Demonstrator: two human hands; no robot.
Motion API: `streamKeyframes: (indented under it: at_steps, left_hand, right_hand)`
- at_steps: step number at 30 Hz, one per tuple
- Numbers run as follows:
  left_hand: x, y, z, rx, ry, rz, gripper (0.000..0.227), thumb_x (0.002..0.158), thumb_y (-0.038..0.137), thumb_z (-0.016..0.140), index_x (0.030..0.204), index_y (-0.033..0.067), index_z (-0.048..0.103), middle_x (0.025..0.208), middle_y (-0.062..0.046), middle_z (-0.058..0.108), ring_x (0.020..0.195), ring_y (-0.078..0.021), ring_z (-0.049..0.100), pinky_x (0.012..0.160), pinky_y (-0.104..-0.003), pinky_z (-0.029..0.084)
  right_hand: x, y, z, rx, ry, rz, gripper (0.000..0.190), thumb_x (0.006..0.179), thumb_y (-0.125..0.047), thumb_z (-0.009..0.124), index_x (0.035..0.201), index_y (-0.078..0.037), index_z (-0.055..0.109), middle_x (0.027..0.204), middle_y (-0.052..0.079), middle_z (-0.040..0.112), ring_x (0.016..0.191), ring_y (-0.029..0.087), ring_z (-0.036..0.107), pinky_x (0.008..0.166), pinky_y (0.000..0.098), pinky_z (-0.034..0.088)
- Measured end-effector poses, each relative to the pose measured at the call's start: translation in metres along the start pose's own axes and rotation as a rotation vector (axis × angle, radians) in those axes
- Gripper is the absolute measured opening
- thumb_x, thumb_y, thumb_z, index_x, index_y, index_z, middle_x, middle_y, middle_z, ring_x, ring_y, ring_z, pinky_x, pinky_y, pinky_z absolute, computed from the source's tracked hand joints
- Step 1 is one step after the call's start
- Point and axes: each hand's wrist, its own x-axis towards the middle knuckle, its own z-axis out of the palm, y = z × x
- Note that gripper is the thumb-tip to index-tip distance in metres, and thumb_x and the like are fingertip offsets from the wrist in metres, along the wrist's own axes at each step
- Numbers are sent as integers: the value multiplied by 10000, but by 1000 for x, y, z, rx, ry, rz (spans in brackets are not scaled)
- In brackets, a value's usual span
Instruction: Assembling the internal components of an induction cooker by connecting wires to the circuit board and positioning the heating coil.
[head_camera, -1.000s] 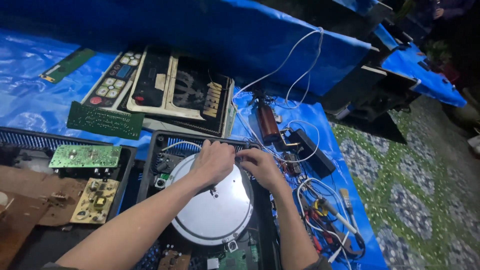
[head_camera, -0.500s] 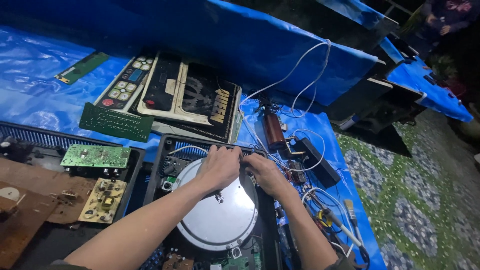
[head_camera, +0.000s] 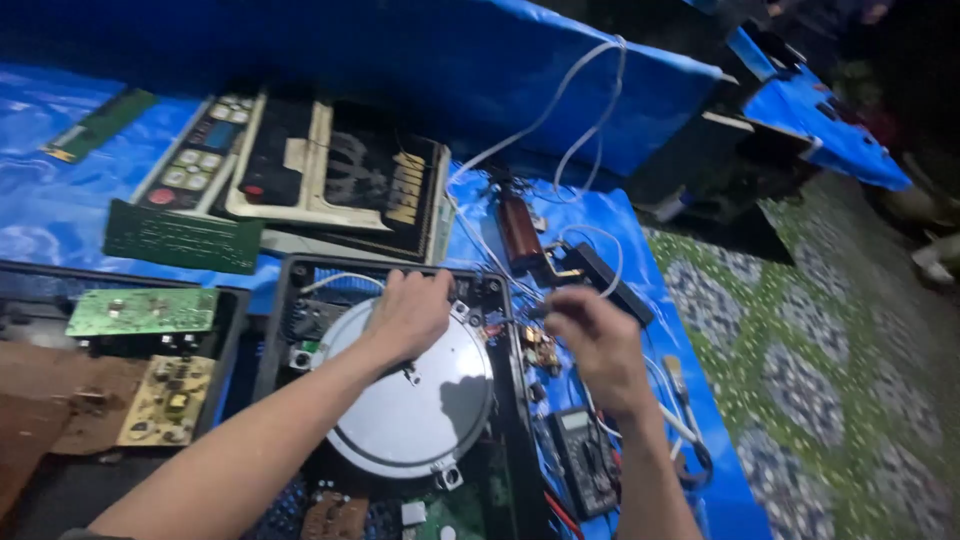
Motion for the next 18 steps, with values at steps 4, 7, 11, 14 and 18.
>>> streamKeyframes:
  at_steps: [4, 7, 11, 14, 18]
  left_hand:
    - [2, 16, -4, -85, -70, -117, 361, 993, 187, 387, 1257, 102, 618, 1099, -230, 698, 1005, -443, 599, 871, -531, 453]
    - [0, 17, -6, -111, -108, -153, 399, 1006, 193, 349, 1311, 113, 594, 1142, -238, 686, 1061, -456, 559, 880, -542, 448]
    - [4, 15, 1, -54, -80, -106, 376, 1025, 181, 353, 1288, 113, 612, 1106, -201, 711, 1014, -399, 602, 900, -511, 436]
    - [5, 14, 2, -31, -65, -79, 366, 1026, 151, 353, 1259, 97, 630, 1070, -172, 733, 994, -357, 637, 933, -499, 415]
    - [7, 13, 6, -3, -60, -50, 344, 1017, 124, 361, 1217, 97, 639, 968, -122, 749, 935, -322, 660, 916, -480, 397]
  right_hand:
    - [-67, 11, -6, 41, -188, 202, 251, 939, -138, 619, 1171, -71, 689, 1133, 113, 760, 994, 216, 774, 877, 314, 664]
    - [-110, 16, -1, -31, -149, 257, 253, 896, -188, 721, 1125, -87, 750, 1035, 68, 785, 938, 162, 738, 847, 284, 596]
    - [-132, -10, 18, 12, -238, 113, 228, 903, -142, 715, 1120, -76, 735, 1022, 86, 765, 921, 205, 728, 839, 320, 607]
    - [-135, -19, 36, 43, -290, 50, 215, 922, -133, 703, 1127, -70, 718, 1048, 97, 739, 964, 228, 718, 855, 348, 596]
    - [-136, -21, 51, 47, -345, 101, 233, 948, -118, 662, 1176, -73, 677, 1107, 98, 733, 983, 231, 713, 884, 352, 582]
